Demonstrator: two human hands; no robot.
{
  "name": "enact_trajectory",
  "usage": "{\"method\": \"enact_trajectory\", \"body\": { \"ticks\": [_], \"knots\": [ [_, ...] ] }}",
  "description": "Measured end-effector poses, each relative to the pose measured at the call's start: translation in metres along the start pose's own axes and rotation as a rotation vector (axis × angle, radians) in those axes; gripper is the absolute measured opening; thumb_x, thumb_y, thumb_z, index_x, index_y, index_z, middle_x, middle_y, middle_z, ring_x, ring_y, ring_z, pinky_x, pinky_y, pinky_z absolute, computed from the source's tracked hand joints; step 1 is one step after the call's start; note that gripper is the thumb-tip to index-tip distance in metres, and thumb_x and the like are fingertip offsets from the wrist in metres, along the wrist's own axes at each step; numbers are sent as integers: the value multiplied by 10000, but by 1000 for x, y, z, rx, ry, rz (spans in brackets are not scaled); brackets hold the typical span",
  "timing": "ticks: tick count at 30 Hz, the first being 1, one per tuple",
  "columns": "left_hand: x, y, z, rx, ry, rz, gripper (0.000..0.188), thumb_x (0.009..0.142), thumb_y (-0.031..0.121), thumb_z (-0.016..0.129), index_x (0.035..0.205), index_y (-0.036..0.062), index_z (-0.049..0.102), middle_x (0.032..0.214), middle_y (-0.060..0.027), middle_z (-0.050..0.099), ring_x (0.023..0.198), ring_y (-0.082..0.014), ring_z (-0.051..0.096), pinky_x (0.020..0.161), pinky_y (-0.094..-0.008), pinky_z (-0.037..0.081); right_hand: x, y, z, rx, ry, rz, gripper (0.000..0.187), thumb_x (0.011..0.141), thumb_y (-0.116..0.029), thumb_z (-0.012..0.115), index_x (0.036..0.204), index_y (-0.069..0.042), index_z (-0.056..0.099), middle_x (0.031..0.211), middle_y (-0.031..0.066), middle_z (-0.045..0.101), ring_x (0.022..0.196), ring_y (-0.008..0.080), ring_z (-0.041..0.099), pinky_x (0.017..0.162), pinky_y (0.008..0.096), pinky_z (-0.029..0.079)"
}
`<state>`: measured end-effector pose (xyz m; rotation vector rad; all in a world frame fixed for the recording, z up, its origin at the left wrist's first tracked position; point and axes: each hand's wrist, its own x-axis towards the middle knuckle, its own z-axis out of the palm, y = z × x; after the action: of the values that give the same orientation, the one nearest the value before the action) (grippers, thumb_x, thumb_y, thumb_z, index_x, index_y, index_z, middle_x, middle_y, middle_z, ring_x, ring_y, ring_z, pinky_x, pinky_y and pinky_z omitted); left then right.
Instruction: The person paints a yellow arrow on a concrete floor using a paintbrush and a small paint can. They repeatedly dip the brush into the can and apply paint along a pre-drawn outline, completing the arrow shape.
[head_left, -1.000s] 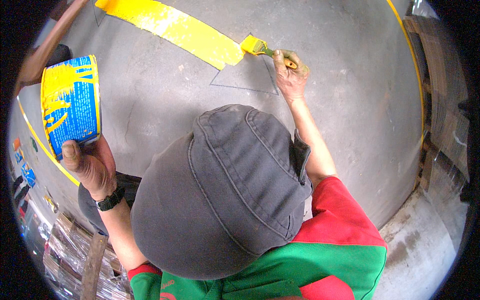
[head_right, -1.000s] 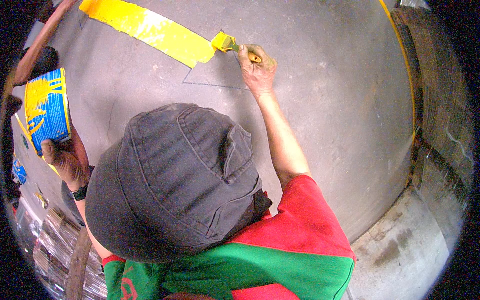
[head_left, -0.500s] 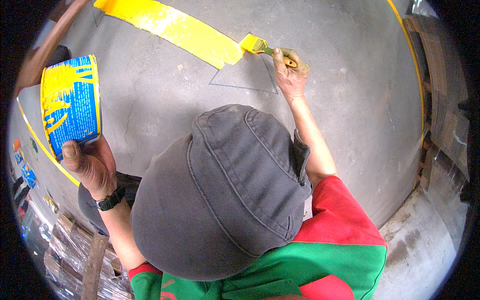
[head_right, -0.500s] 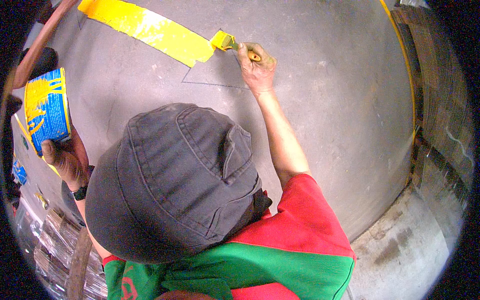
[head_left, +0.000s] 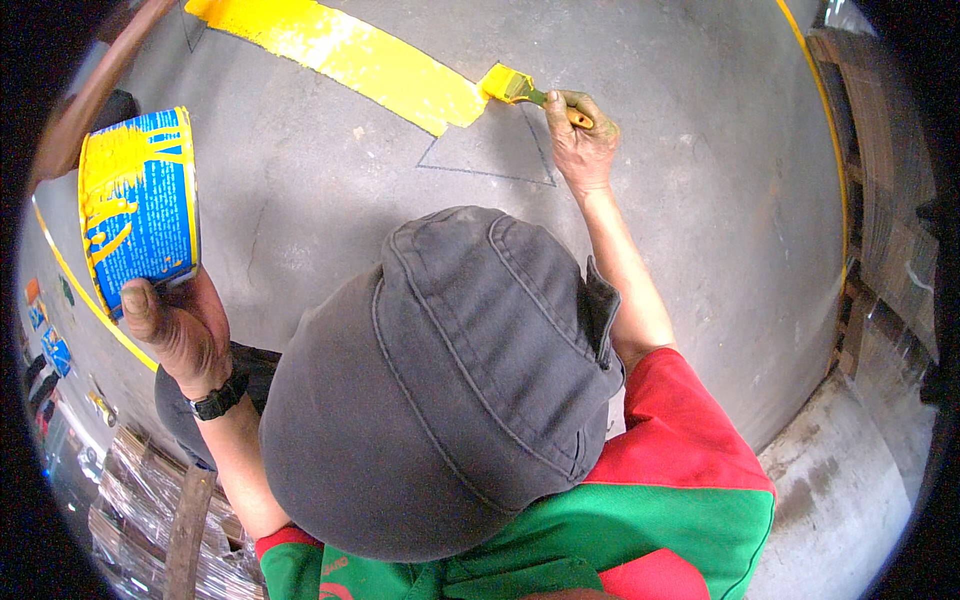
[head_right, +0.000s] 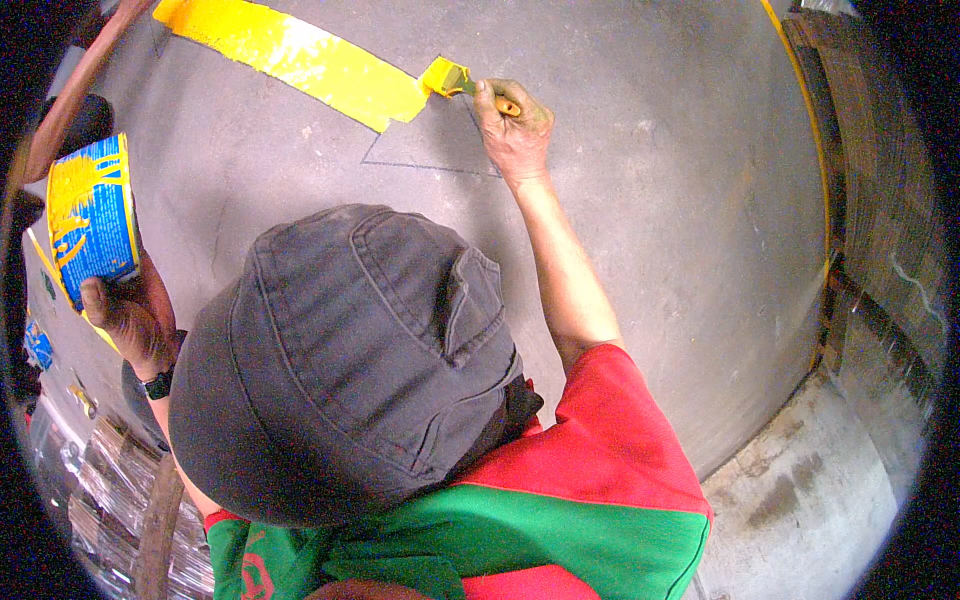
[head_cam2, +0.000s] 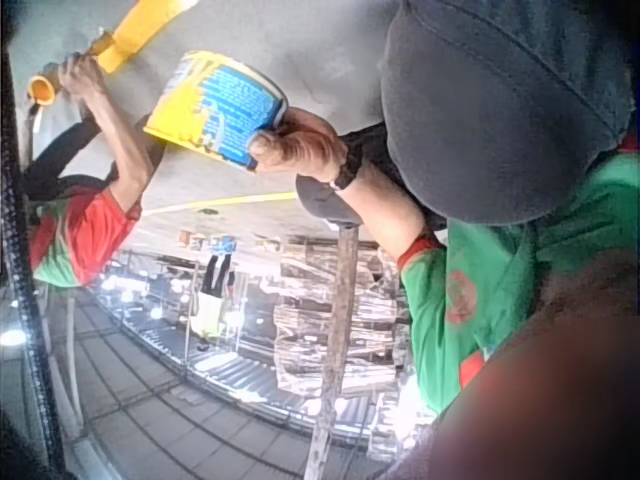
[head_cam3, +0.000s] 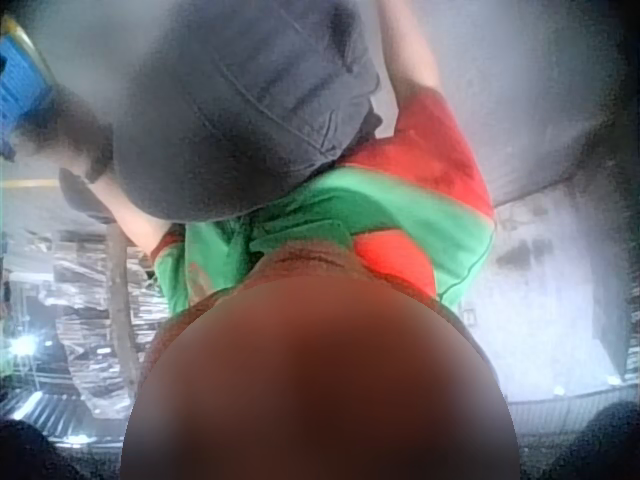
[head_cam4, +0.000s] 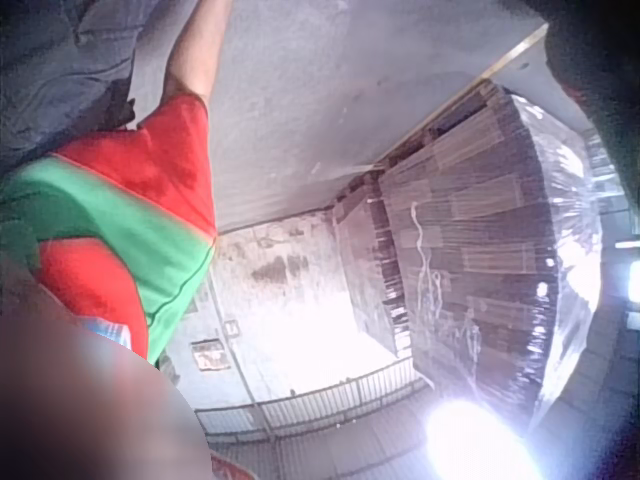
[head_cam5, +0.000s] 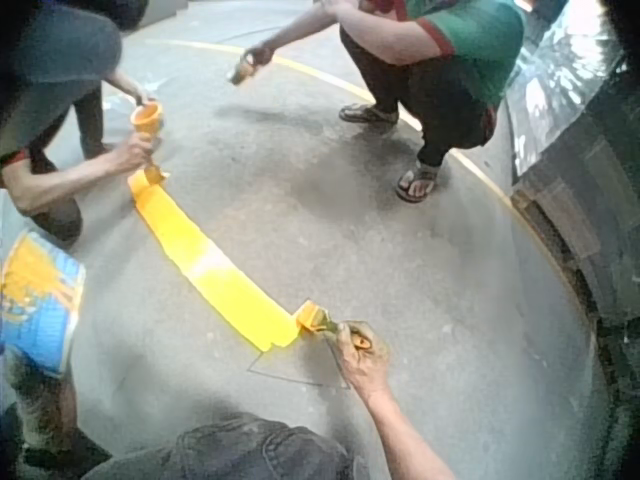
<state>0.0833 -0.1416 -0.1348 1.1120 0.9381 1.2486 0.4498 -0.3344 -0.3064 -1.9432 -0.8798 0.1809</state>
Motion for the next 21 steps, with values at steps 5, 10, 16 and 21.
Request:
{"method": "enact_trajectory", "body": {
  "ticks": [5,10,16,21],
  "knots": [
    [0,0,0,-2,-13,0,798,790,365,821,1412,34,447,1369,-114,575,1238,-278,575,1120,-421,418,-1,0,-1,-15,-10,3,180,931,-231,718,910,-52,726,722,80,687,633,148,644,591,299,500],
    [0,0,3,0,-9,2,825,780,371,833,1422,32,440,1374,-117,571,1241,-280,573,1121,-422,418,-5,0,-3,-34,-19,-4,184,929,-235,722,902,-54,731,697,86,678,607,150,635,572,301,491],
    [2,0,3,-1,-16,13,842,784,369,832,1435,23,426,1397,-145,552,1273,-312,556,1151,-449,400,-11,0,-5,-26,-7,-19,194,931,-233,720,900,-42,725,694,89,677,599,147,631,566,302,489],
    [3,0,2,-2,-25,9,843,786,366,830,1438,20,423,1406,-148,544,1276,-319,553,1157,-451,394,-10,-4,-2,-28,17,-4,195,933,-239,722,921,-45,723,727,88,689,621,150,640,581,303,498]
  ]
}}
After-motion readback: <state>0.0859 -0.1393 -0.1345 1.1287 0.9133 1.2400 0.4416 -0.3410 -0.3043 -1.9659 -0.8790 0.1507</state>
